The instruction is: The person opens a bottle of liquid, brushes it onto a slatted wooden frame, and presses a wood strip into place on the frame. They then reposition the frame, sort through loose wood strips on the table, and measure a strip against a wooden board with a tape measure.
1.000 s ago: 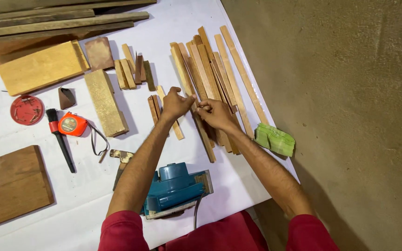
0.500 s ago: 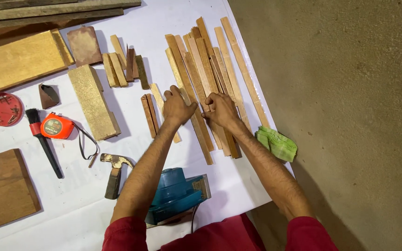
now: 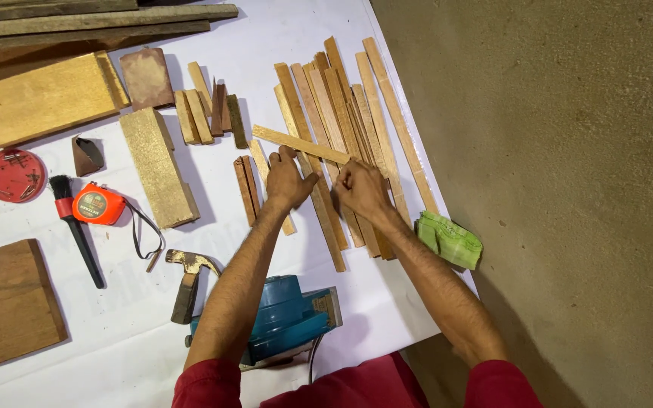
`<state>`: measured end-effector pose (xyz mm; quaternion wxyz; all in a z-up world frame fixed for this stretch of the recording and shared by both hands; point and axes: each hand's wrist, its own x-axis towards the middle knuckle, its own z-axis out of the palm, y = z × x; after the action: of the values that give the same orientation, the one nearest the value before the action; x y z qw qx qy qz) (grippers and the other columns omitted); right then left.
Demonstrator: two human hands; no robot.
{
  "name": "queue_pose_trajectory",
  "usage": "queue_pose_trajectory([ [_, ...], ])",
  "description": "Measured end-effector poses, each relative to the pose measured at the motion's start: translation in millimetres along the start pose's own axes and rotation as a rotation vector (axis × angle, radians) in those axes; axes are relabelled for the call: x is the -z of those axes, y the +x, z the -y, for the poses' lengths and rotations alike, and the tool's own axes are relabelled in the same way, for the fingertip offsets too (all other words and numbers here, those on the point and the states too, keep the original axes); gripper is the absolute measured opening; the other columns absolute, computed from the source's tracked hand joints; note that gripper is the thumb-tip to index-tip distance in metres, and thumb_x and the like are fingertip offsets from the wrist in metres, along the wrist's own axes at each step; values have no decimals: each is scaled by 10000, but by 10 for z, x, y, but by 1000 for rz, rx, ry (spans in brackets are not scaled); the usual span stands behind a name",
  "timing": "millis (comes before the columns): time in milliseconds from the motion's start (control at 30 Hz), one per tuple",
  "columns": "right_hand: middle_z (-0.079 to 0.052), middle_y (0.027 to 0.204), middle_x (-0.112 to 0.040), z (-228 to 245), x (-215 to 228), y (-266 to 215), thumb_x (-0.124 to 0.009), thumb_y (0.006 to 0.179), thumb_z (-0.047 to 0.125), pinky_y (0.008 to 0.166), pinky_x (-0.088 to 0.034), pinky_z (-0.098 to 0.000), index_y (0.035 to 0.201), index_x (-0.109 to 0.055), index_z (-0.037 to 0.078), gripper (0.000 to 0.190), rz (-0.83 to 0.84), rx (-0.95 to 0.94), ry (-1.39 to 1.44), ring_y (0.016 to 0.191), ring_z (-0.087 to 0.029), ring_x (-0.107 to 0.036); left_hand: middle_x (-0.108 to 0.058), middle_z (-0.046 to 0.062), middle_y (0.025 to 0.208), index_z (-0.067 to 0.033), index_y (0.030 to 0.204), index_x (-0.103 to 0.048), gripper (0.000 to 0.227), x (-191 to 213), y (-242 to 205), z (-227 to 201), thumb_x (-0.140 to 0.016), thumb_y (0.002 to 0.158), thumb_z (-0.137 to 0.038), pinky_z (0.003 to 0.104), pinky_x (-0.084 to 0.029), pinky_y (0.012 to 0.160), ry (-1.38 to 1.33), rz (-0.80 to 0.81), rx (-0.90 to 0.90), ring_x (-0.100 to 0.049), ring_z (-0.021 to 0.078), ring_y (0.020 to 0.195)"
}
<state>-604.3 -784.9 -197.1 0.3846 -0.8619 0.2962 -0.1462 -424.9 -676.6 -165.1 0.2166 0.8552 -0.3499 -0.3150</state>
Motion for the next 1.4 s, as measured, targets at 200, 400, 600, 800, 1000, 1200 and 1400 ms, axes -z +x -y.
queue_pose_trajectory([
  [200,-201,755,-703,156,-75,-53,-786,775,-19,559,-558,-395,859,-709,-45,117,9,-47,-188,688,-284,-707,-461,261,1286,-12,1376,-341,844,-43,24,48,-870,820,-362,457,-573,922,2,-44,-37,-612,412,1126],
  [400,-218,726,-705,-105,-334,70,-767,722,-22,497,-559,-398,834,-712,-56,130,111,-202,-209,647,-299,-721,-397,311,1379,-299,1614,-30,1096,184,-107,-186,-814,849,-309,459,-649,849,40,114,53,-710,394,945],
  [600,-225,688,-700,651,354,95,-861,761,182,588,-554,-394,826,-747,-55,271,240,-289,-249,628,-307,-706,-359,370,1432,-463,1605,73,1126,296,-16,-289,-794,897,-330,512,-604,910,251,247,-5,-672,489,1047],
  [800,-41,723,-709,352,626,-110,-771,792,115,493,-583,-282,931,-720,6,184,235,-536,337,598,-138,-693,-406,311,1469,-470,1615,100,1104,449,-230,-503,-744,912,-366,511,-606,938,318,265,29,-654,480,1153],
  [1000,-11,684,-654,495,1044,-321,-763,811,101,457,-510,-272,864,-695,-6,138,215,-471,397,552,-104,-619,-367,312,1521,-446,1614,131,1137,437,-227,-557,-757,906,-389,512,-558,1007,414,249,43,-586,466,1254],
  [1200,24,777,-645,880,1580,-563,-701,810,99,476,-517,-234,938,-694,26,148,57,-419,443,589,-55,-624,-479,305,1435,-270,1668,6,1079,547,-310,-806,-746,909,-422,474,-546,1001,446,209,-44,-632,428,1186],
  [1400,31,820,-627,1007,1597,-620,-689,851,88,556,-435,-219,995,-719,18,163,86,-258,566,639,-44,-530,-722,116,1148,-8,1528,-349,591,577,-470,-1044,-530,996,-192,383,-586,807,-607,291,-180,-748,275,1001],
])
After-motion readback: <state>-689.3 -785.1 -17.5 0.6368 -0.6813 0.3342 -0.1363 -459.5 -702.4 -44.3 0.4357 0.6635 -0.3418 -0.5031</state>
